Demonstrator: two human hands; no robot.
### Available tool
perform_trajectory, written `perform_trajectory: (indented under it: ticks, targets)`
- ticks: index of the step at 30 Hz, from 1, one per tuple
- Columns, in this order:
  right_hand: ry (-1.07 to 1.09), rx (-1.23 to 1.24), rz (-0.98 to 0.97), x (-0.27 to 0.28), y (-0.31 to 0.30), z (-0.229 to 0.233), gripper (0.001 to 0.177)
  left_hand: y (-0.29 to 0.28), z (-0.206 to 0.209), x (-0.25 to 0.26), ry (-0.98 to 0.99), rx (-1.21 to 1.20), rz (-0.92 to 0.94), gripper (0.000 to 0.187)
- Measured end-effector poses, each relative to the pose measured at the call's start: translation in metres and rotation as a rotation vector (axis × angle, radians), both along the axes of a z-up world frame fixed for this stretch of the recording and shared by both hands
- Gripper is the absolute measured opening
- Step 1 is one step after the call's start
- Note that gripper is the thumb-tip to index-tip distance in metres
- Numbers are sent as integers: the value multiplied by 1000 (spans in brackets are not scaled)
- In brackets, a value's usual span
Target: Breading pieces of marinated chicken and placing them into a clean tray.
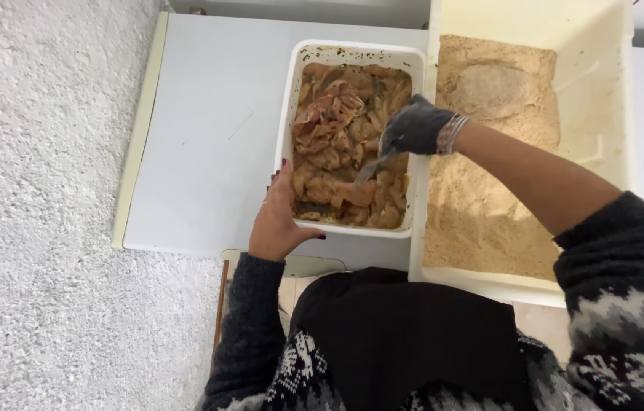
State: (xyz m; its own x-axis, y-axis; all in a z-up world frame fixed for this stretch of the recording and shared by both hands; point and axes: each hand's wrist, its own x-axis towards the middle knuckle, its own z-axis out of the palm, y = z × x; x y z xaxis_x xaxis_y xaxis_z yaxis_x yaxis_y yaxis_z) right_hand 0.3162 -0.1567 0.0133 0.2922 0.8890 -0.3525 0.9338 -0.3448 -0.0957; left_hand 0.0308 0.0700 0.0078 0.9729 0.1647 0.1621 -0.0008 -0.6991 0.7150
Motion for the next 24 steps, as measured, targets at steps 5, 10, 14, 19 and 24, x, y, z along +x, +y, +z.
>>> perform_trajectory:
  ticks: [5,10,14,19,24]
  targets:
    - [79,118,-129,34,-22,-15,18,0,0,0,-3,-9,-4,146]
    - [189,261,-300,30,-44,28,18,1,-4,1,-5,18,-12,145]
    - [157,489,-284,41,-86,35,17,-11,8,1,24,75,-47,147]
    - [158,656,-301,27,-162,89,15,-66,14,8,-113,128,-92,139]
    - [220,553,-367,13,-208,85,19,-144,14,11,-242,82,-222,128]
